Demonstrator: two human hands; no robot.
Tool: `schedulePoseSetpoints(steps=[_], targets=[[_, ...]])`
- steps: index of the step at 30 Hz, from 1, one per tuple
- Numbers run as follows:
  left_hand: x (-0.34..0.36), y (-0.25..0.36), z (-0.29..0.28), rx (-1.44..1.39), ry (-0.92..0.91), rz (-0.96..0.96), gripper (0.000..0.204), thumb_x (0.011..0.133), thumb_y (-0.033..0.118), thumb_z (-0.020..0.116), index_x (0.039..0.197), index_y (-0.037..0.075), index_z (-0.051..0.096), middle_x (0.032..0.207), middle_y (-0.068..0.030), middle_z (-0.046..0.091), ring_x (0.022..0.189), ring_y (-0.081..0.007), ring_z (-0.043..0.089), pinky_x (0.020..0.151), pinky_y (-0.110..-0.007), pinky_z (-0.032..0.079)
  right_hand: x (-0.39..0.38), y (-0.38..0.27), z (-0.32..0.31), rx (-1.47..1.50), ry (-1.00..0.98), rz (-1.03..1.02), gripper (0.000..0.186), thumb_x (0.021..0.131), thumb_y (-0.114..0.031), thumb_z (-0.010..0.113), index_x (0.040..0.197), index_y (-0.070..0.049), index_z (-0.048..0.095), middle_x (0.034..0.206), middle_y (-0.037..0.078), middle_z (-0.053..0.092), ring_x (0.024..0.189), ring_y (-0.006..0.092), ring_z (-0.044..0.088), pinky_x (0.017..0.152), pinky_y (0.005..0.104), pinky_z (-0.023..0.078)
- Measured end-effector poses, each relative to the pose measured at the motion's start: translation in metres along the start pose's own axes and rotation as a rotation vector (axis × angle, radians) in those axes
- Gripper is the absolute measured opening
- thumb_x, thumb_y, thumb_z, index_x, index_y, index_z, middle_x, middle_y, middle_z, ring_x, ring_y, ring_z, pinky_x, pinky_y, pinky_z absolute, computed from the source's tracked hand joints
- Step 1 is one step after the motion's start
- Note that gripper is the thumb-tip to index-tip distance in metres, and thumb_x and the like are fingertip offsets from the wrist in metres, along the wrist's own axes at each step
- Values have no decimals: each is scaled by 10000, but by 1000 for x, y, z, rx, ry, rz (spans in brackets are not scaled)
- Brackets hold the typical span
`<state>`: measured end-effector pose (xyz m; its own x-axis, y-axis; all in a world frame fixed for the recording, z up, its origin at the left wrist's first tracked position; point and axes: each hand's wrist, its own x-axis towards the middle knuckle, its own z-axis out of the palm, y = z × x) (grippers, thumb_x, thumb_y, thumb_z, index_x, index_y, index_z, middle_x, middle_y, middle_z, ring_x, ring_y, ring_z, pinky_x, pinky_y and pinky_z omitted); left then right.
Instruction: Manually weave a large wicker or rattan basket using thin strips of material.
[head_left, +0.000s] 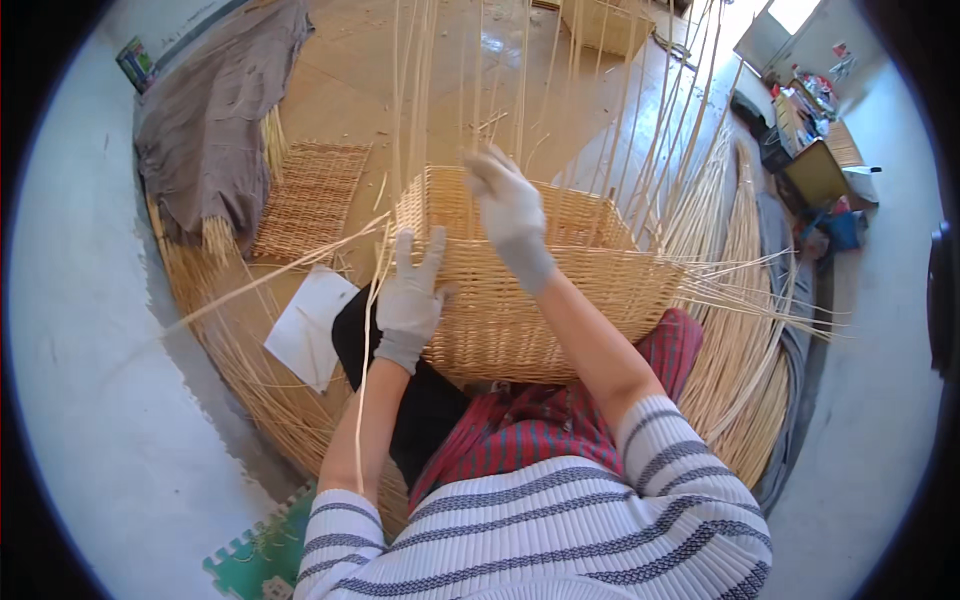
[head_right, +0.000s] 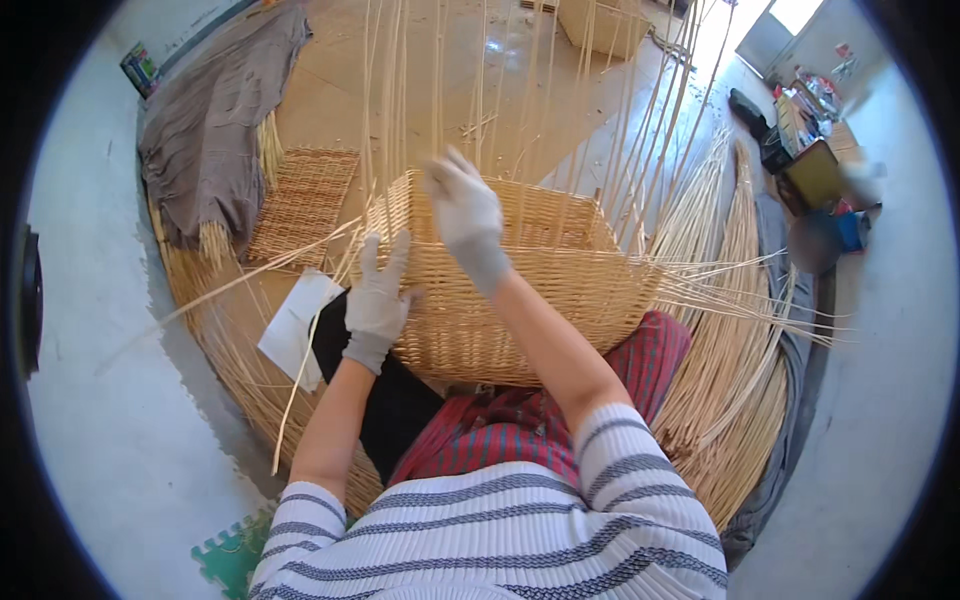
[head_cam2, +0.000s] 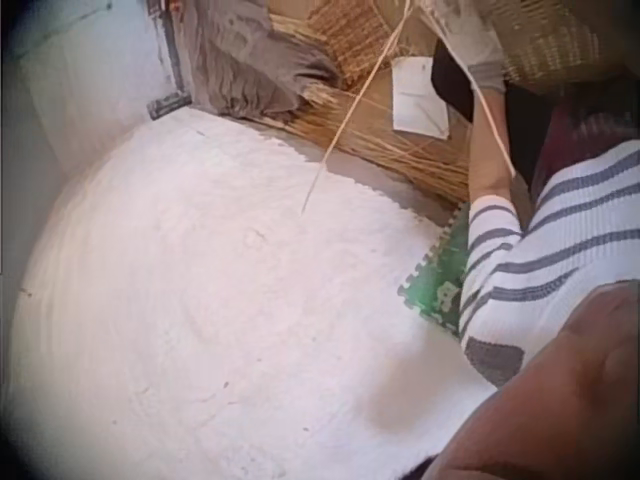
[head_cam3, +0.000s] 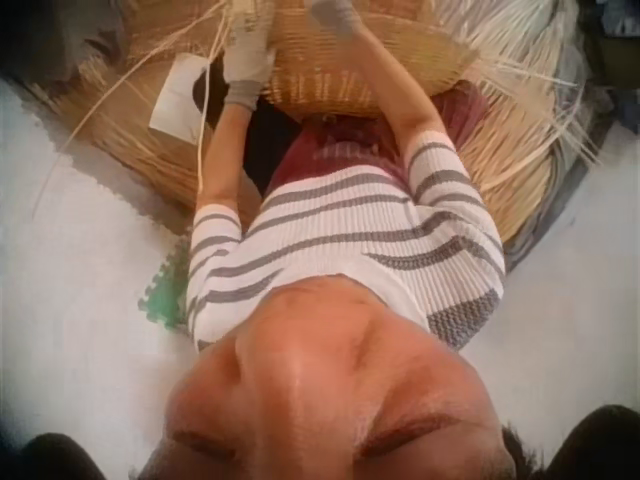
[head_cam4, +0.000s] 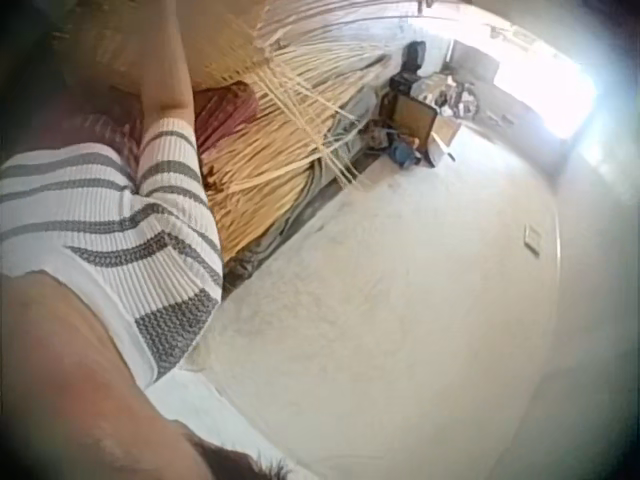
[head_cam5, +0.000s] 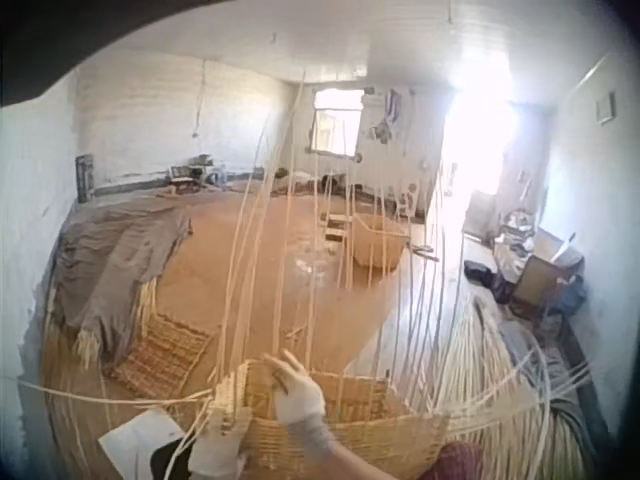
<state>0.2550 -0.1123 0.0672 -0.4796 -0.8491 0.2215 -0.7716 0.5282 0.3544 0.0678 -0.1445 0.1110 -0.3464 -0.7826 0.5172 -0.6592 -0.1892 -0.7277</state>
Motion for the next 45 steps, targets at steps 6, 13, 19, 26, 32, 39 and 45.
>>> schedulePoseSetpoints(steps=[6, 13, 19, 26, 32, 39, 45], targets=[[-7, -4, 4, -23, 102, -32, 881, 777, 203, 782, 1541, 314, 359, 1487, -251, 399, 1101, -424, 611, 913, -477, 516, -8, 10, -20, 1359, 143, -95, 418, 975, -78, 534, 1390, -28, 517, 1112, 123, 654, 879, 215, 659, 809, 427, 535], [12, 80, 6, -38, -30, 212, 824, 833, 312, 757, 1543, 214, 351, 1461, -208, 434, 1053, -352, 632, 846, -454, 519, -60, 50, -84, 317, 32, 166, 341, 1016, -59, 496, 1349, -47, 565, 1144, 154, 673, 873, 157, 661, 773, 320, 556], [15, 97, 21, 5, -178, -1, 737, 860, 316, 715, 1515, 205, 396, 1454, -236, 437, 970, -301, 646, 810, -399, 496, -17, 20, -120, 14, -23, 204, 474, 948, 23, 530, 1369, -184, 600, 1241, 172, 636, 729, 155, 635, 677, 292, 534], [23, 157, 59, 46, 99, 348, 628, 897, 151, 599, 1498, 166, 415, 1392, -243, 468, 954, -301, 654, 819, -405, 491, -75, 97, -185, -151, -3, -33, 293, 903, -4, 664, 1185, -67, 712, 1007, 76, 751, 698, 54, 602, 614, 213, 490], [30, 163, 60, -309, -118, 279, 600, 876, 140, 678, 1446, 127, 491, 1386, -203, 496, 1072, -329, 619, 902, -425, 482, -12, 50, -179, 40, 479, 140, 317, 930, -25, 648, 1243, -80, 654, 1101, 66, 709, 796, 110, 647, 697, 256, 535], [-17, -7, 35, -483, 734, -209, 351, 868, 30, 708, 1205, 23, 607, 1148, -136, 615, 1063, -254, 601, 953, -371, 485, -126, 6, -109, 137, -244, 92, 215, 960, 13, 589, 1141, -34, 694, 941, 55, 671, 721, 89, 607, 626, 239, 509], [11, -57, 37, -799, 571, -182, 274, 861, 98, 764, 1089, 45, 622, 903, -72, 612, 816, -180, 588, 781, -338, 510, -151, -36, -58, -22, -544, -143, 173, 954, -10, 633, 1112, -14, 703, 921, 56, 681, 790, 106, 648, 700, 257, 536]])
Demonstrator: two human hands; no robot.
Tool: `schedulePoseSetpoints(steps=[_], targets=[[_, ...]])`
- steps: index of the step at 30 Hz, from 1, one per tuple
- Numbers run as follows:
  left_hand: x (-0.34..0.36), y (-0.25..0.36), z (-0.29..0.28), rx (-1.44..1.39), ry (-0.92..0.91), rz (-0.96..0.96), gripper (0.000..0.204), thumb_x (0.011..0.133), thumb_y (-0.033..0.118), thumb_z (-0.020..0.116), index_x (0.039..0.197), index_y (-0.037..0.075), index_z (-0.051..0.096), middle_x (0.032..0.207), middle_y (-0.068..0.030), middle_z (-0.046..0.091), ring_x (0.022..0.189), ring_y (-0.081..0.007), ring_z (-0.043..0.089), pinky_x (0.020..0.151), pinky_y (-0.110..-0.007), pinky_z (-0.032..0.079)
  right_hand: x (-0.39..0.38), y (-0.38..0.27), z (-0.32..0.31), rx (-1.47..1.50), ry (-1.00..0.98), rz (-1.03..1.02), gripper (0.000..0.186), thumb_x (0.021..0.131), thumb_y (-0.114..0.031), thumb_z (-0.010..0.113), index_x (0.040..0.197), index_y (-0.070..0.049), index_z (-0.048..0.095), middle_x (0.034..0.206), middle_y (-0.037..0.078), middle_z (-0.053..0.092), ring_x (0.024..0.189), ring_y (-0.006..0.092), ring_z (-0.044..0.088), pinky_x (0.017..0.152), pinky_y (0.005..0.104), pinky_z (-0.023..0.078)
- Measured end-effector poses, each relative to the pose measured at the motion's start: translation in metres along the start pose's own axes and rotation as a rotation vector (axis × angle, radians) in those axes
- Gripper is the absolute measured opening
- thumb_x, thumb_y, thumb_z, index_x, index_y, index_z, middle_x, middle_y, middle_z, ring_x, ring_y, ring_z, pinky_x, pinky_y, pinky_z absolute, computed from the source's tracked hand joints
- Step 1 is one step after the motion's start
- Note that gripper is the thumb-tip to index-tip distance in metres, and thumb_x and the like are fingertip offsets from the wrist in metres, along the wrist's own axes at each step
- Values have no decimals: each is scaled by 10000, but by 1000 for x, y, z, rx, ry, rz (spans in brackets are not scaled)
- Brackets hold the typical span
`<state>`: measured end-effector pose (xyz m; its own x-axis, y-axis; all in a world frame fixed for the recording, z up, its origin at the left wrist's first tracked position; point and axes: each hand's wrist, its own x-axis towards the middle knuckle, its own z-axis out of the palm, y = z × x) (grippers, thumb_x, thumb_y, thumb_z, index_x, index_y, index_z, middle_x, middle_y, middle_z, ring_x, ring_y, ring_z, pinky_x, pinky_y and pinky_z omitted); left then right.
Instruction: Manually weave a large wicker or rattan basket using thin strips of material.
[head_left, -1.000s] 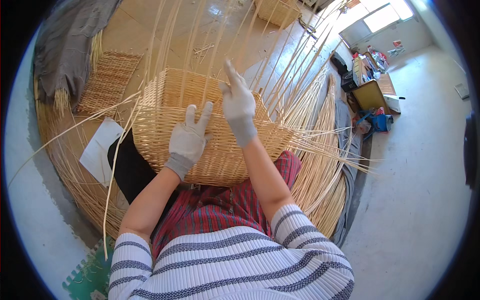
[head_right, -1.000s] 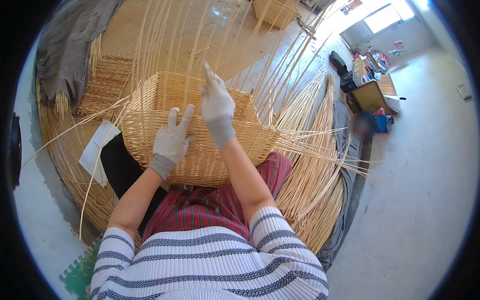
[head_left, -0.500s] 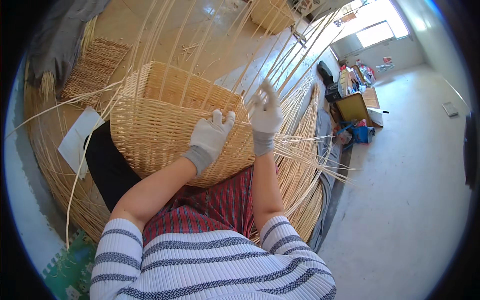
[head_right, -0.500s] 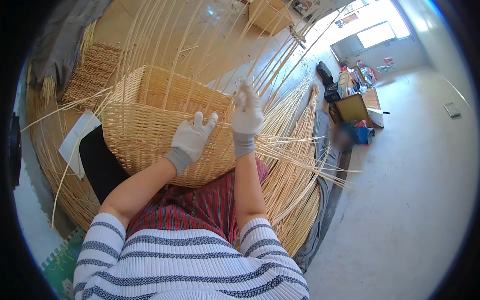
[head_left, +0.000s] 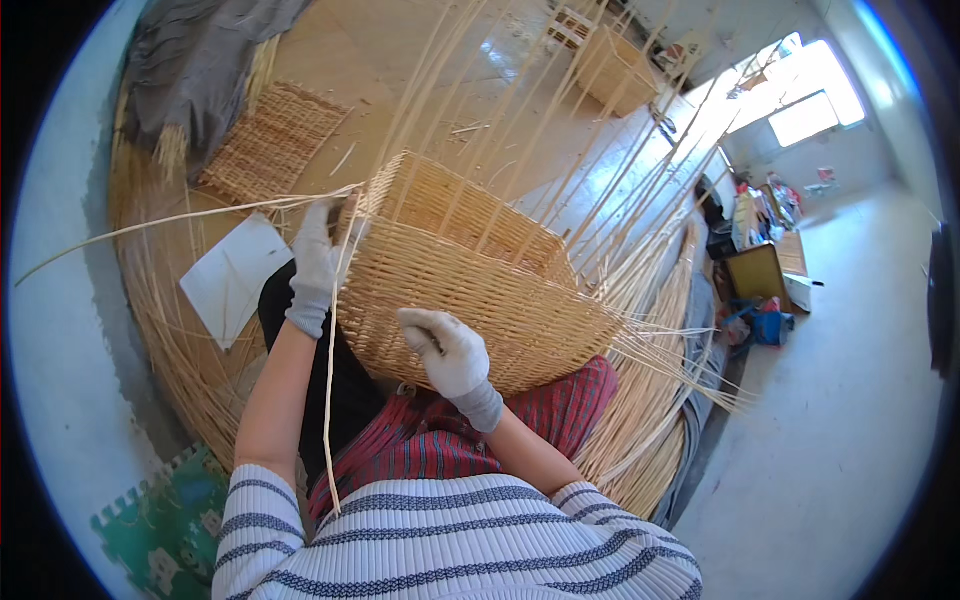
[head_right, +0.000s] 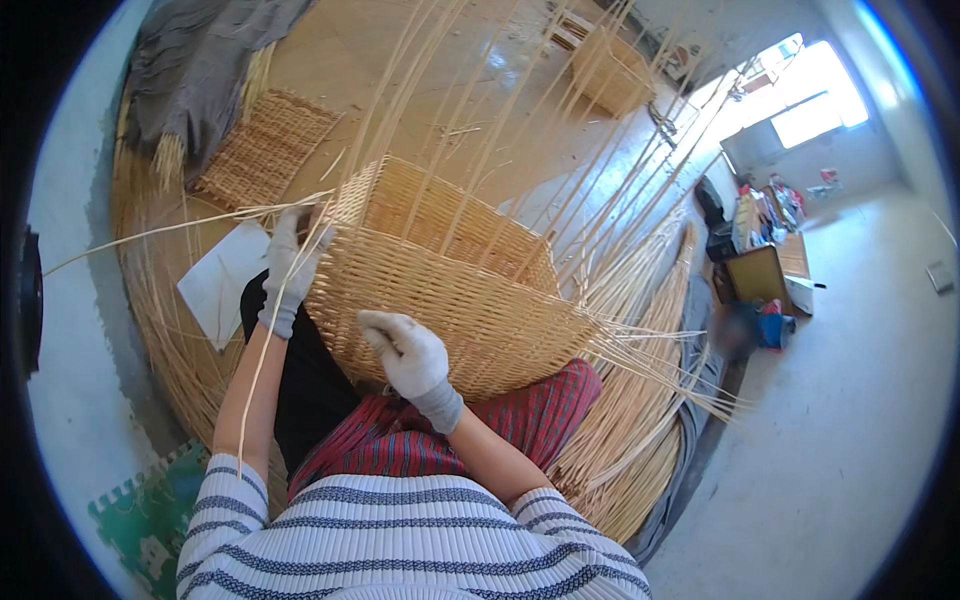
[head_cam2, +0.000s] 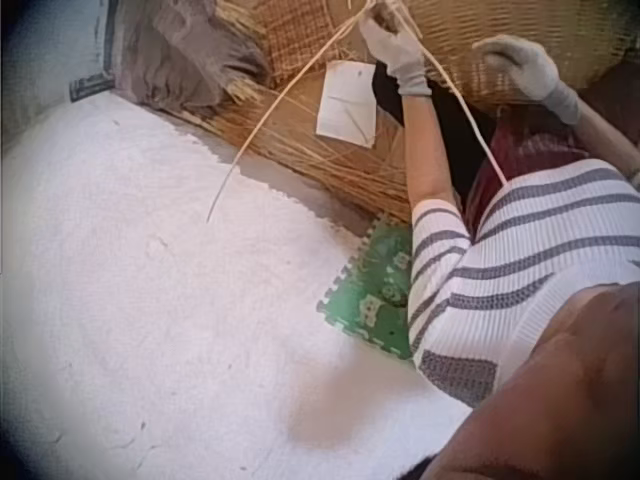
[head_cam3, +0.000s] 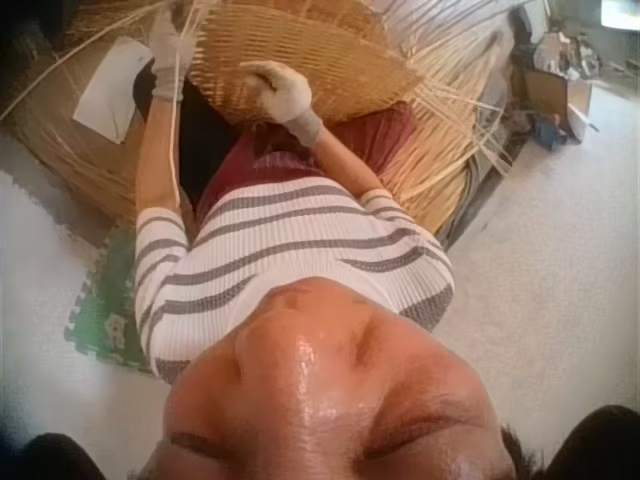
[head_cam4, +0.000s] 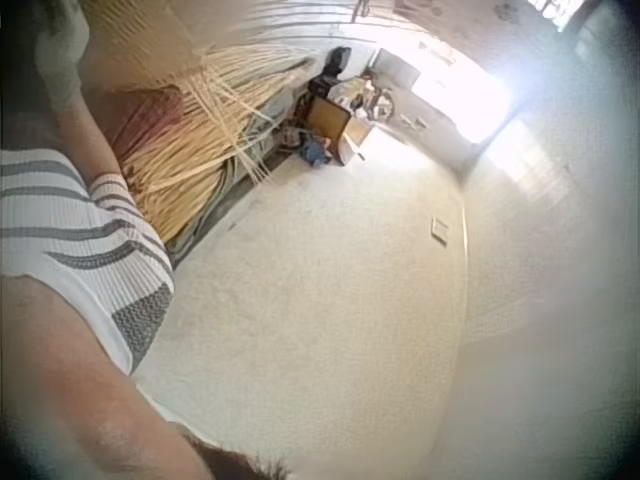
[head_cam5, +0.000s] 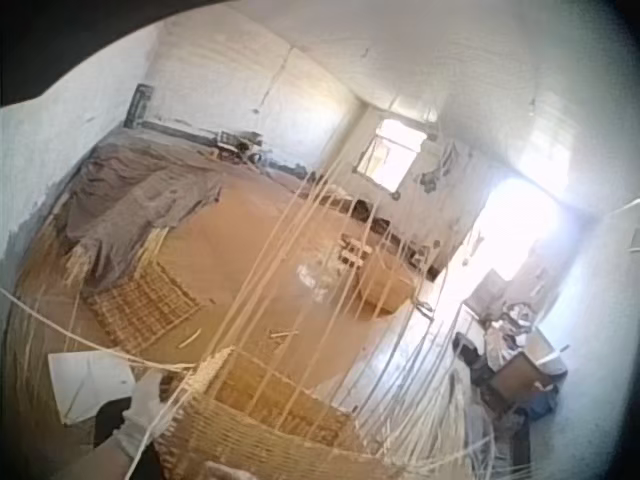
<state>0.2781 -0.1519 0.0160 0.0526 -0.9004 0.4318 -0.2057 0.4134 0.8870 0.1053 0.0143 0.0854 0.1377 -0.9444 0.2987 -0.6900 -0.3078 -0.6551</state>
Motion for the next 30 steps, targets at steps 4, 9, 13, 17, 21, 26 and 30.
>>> schedulePoseSetpoints(steps=[4, 9, 13, 17, 21, 26, 30], targets=[[-31, 50, 1, 41, 151, 58, 116, 896, 11, 665, 957, 46, 574, 882, -52, 560, 751, -163, 555, 714, -312, 494, -39, 69, -17, 507, 433, 563, 205, 960, -86, 661, 1153, -20, 681, 873, 13, 663, 720, 87, 597, 658, 240, 508], [-43, 123, 91, -24, -577, 343, 407, 903, 98, 639, 1294, 98, 524, 1299, -185, 562, 1008, -326, 664, 801, -433, 548, -36, 104, -98, 492, 811, 729, 241, 952, -147, 679, 1164, -34, 651, 858, 1, 641, 659, 64, 562, 560, 208, 441], [-58, 155, 160, 371, -1010, 92, 597, 934, 184, 620, 1480, 171, 379, 1523, -201, 363, 948, -397, 689, 808, -478, 567, 3, 128, -130, 424, 794, 647, 244, 970, -135, 642, 1184, -19, 630, 875, 15, 654, 682, 66, 569, 574, 218, 451], [-57, 147, 167, 575, -1095, 0, 666, 936, 249, 620, 1523, 194, 311, 1507, -243, 389, 982, -384, 690, 815, -453, 567, 55, 105, -117, 133, 745, 341, 239, 992, -119, 594, 1187, 14, 631, 927, 75, 683, 804, 126, 624, 732, 256, 517], [-54, 106, 111, -23, -766, 219, 620, 892, 68, 653, 1454, 136, 401, 1390, -234, 495, 1073, -364, 656, 805, -402, 567, 36, 73, -97, 148, 674, 415, 227, 981, -43, 572, 1188, -5, 656, 1021, 99, 706, 925, 143, 659, 852, 288, 534], [-26, 56, 23, -177, 395, -153, 247, 829, -20, 713, 1061, -14, 629, 1192, -147, 634, 1130, -268, 620, 920, -320, 503, 27, -3, -5, 185, 93, 2, 311, 940, -7, 627, 1250, -23, 617, 987, 93, 730, 861, 187, 704, 701, 308, 549], [2, 22, -4, 99, 132, -157, 311, 815, 14, 755, 1099, 7, 628, 1194, -107, 652, 1133, -212, 620, 921, -305, 502, 71, -51, 36, 27, -30, -171, 436, 883, -78, 692, 1308, -63, 596, 958, 96, 722, 818, 266, 708, 700, 348, 551]])
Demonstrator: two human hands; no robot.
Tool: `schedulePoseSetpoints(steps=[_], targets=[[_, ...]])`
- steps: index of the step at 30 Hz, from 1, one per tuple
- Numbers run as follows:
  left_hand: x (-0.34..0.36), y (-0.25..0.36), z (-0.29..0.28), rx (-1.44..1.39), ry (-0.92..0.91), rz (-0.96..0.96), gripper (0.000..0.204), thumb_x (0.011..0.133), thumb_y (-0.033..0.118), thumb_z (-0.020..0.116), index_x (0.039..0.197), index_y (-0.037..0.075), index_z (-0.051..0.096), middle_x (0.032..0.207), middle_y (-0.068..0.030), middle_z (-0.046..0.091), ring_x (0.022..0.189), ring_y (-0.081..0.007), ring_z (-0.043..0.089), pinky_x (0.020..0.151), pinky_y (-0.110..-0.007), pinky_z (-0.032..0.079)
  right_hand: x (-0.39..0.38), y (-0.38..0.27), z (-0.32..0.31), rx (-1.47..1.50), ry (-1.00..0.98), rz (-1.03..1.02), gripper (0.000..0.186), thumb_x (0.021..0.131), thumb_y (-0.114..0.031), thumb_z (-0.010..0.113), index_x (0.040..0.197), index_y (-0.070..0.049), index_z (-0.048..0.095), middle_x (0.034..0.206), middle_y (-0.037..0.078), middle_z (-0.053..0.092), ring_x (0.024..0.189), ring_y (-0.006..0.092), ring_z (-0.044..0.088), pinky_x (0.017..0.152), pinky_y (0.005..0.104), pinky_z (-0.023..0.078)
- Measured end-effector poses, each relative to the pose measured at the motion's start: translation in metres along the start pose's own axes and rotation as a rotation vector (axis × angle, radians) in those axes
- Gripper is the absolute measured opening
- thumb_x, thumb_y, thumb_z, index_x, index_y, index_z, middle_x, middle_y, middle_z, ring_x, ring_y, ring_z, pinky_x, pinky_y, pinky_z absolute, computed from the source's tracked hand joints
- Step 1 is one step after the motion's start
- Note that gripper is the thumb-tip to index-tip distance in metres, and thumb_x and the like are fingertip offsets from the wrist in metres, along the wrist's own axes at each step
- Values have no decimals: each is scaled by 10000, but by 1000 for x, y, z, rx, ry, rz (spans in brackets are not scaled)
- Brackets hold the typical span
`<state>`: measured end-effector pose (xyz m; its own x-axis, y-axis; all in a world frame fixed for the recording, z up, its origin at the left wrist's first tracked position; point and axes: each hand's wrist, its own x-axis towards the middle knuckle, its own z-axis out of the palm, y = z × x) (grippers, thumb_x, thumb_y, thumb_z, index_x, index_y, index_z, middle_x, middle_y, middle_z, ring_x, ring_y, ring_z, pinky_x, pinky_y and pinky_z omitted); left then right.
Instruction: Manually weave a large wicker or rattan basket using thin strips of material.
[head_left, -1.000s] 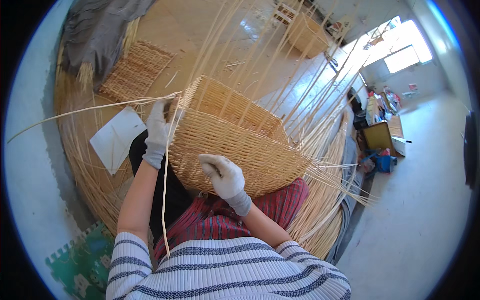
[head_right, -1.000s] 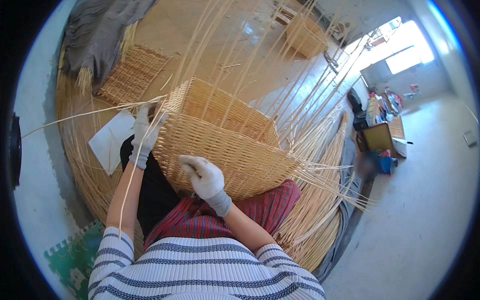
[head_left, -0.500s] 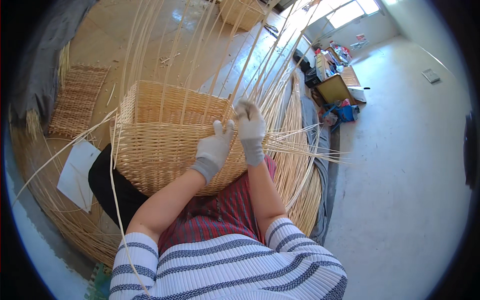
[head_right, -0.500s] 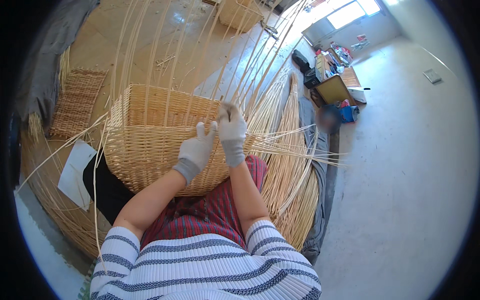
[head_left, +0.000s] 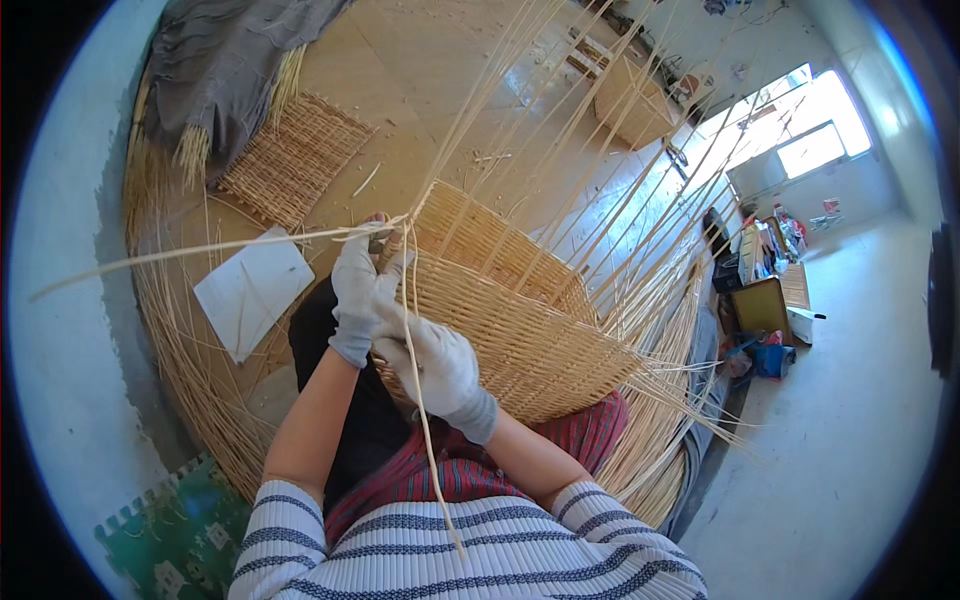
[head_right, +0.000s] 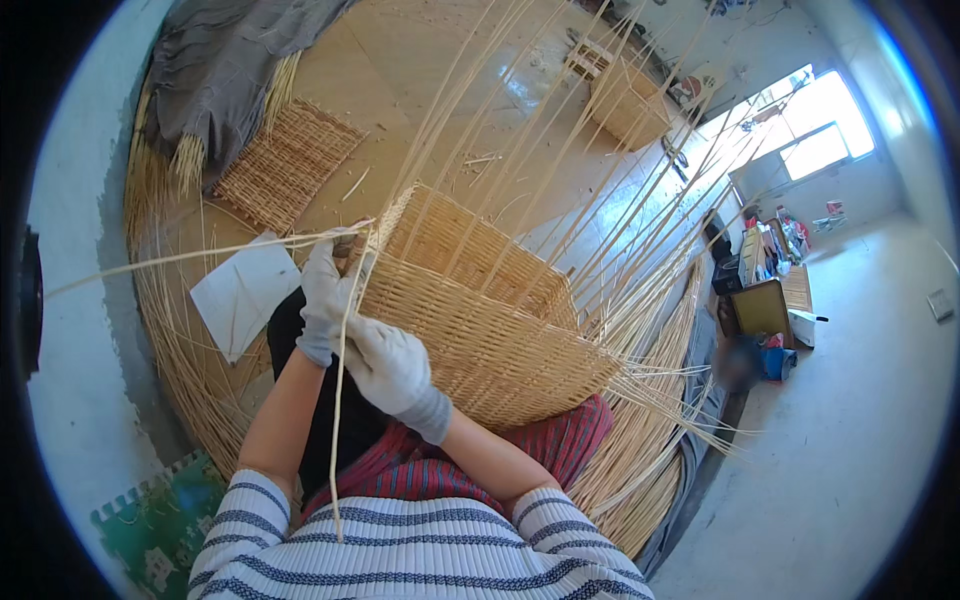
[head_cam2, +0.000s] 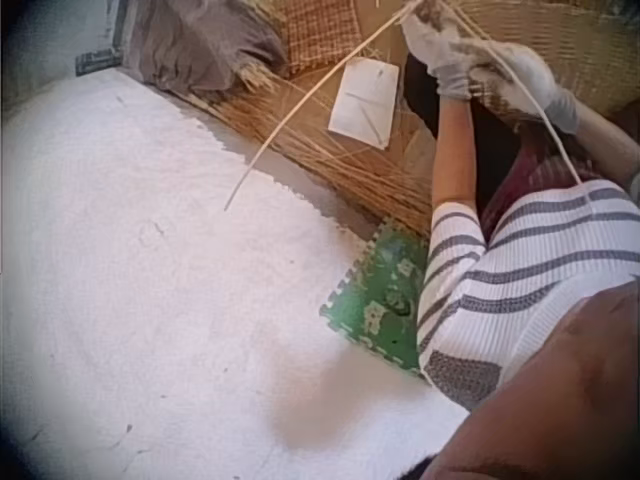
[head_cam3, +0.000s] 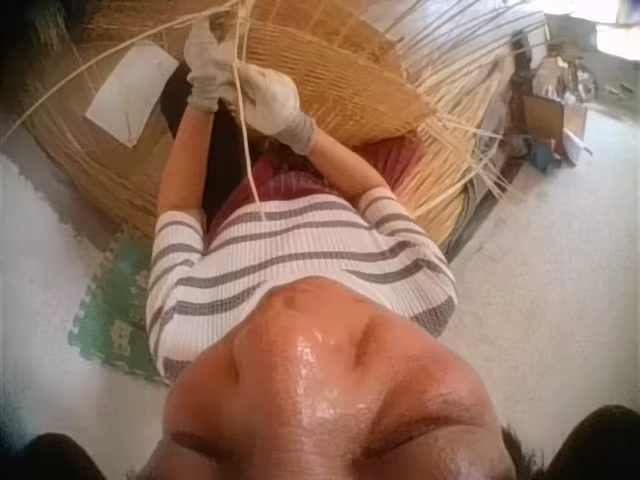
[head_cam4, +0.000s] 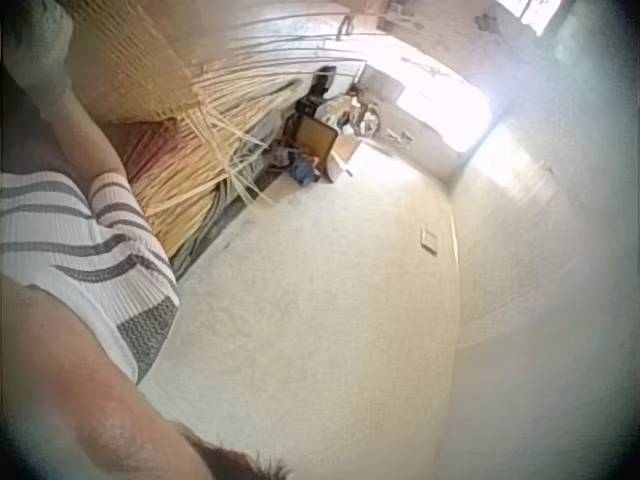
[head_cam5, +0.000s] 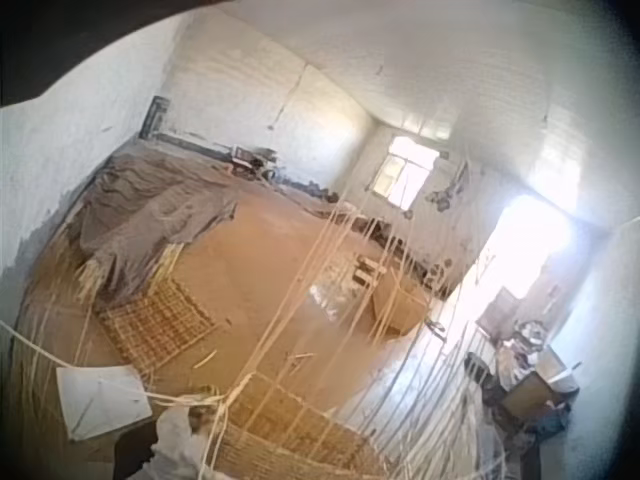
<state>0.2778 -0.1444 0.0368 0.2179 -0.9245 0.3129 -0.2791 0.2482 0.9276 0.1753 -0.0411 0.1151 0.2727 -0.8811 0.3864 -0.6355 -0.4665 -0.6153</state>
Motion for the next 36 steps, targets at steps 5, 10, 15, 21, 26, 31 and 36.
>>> schedulePoseSetpoints(steps=[5, 10, 15, 21, 26, 31, 36], targets=[[21, -66, 6, -363, -230, -3, 311, 857, 7, 732, 1146, 6, 618, 1126, -64, 653, 990, -121, 602, 879, -258, 520, 40, -15, 22, 16, 73, -1, 551, 861, -150, 714, 1384, -106, 547, 925, 74, 702, 793, 294, 684, 696, 373, 545], [32, 4, -25, -1394, -330, -862, 110, 953, 102, 650, 985, 3, 617, 1018, -19, 603, 974, -100, 573, 853, -267, 513, 61, -26, 22, -7, -37, 22, 499, 869, -205, 707, 1350, -171, 580, 900, 75, 672, 792, 306, 672, 677, 392, 540], [81, -13, -55, -644, -988, -443, 285, 985, 233, 650, 1186, 31, 657, 1122, 24, 634, 1009, -63, 555, 853, -207, 473, 47, -19, 19, -229, -69, 28, 284, 875, -279, 696, 1137, -168, 686, 931, 78, 684, 810, 320, 672, 652, 402, 535], [85, -14, -44, -548, -1019, -336, 270, 915, 231, 742, 1091, 48, 650, 1009, 30, 633, 967, -71, 548, 882, -233, 444, -16, 41, -17, 387, 329, 432, 263, 886, -61, 634, 1144, -56, 687, 1055, 105, 713, 789, 235, 690, 686, 331, 548], [62, -11, -35, -442, -761, -252, 182, 921, 151, 716, 1062, 67, 637, 955, 32, 607, 931, -67, 541, 850, -223, 449, 13, 70, -24, 473, 516, 258, 273, 887, 19, 606, 1143, -20, 693, 1217, 119, 678, 804, 211, 681, 735, 302, 550], [69, -11, -35, -398, -818, -276, 203, 911, 144, 731, 1065, 52, 637, 952, 34, 609, 914, -72, 546, 843, -229, 459, -30, 110, -36, 270, 175, 19, 256, 925, 27, 573, 1136, -50, 697, 1149, 98, 696, 877, 113, 659, 711, 249, 547], [62, -13, -30, -296, -759, -192, 173, 919, 121, 719, 1045, 45, 629, 910, 36, 601, 840, -63, 533, 788, -233, 460, 37, 76, -47, 503, 494, 590, 286, 920, 4, 613, 1182, -74, 699, 1041, 74, 716, 755, 112, 656, 691, 237, 544]])
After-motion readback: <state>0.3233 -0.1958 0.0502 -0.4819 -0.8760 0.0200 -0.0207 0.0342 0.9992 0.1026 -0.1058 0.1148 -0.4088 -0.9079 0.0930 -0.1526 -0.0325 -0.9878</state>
